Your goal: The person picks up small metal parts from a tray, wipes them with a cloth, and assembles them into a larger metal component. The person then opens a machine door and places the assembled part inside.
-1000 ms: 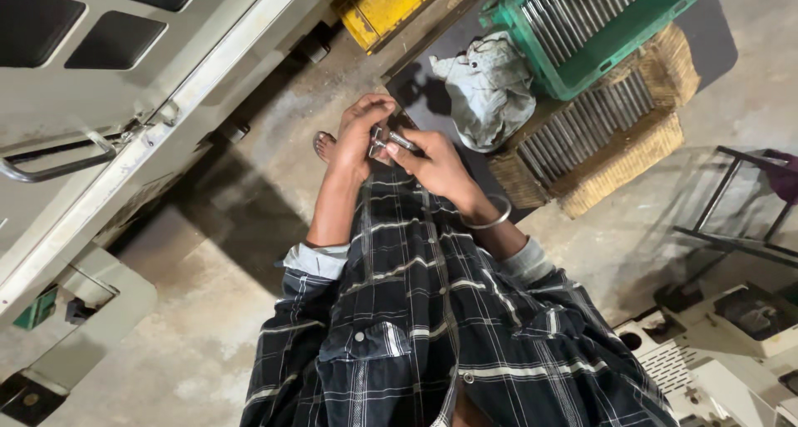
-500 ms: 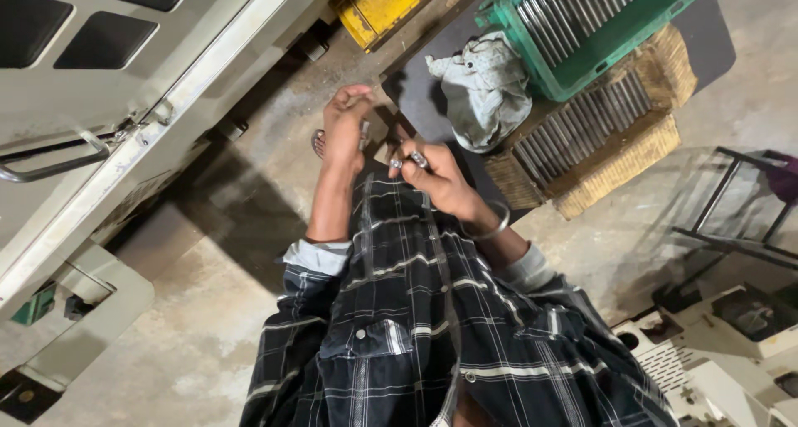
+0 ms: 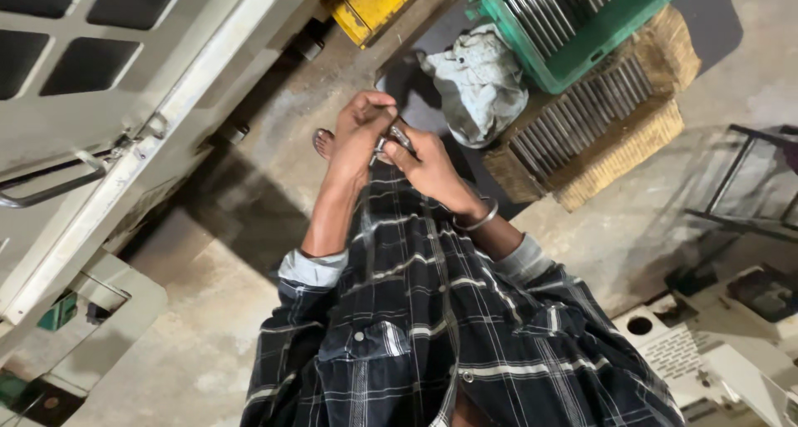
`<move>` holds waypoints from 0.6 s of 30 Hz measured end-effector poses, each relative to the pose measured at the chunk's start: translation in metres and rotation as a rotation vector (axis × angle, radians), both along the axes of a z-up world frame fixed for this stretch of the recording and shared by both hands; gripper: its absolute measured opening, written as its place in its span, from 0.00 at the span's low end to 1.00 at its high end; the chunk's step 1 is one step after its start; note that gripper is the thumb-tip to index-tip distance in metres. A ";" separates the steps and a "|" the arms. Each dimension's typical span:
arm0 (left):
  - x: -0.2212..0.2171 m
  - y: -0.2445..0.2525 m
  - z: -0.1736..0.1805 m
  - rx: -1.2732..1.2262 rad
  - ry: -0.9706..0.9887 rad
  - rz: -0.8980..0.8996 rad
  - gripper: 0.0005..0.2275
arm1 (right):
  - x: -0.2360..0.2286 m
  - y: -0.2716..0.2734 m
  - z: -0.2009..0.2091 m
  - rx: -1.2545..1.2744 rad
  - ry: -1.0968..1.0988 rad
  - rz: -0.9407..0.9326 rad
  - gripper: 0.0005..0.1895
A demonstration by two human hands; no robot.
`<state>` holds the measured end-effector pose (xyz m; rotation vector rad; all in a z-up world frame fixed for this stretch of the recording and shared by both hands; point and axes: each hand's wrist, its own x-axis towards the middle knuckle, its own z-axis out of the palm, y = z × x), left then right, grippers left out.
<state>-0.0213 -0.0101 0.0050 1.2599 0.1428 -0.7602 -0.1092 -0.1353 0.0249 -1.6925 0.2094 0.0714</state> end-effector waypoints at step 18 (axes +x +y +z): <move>-0.001 -0.009 -0.231 0.233 0.055 0.026 0.09 | 0.027 -0.260 -0.088 0.334 -0.140 -0.601 0.13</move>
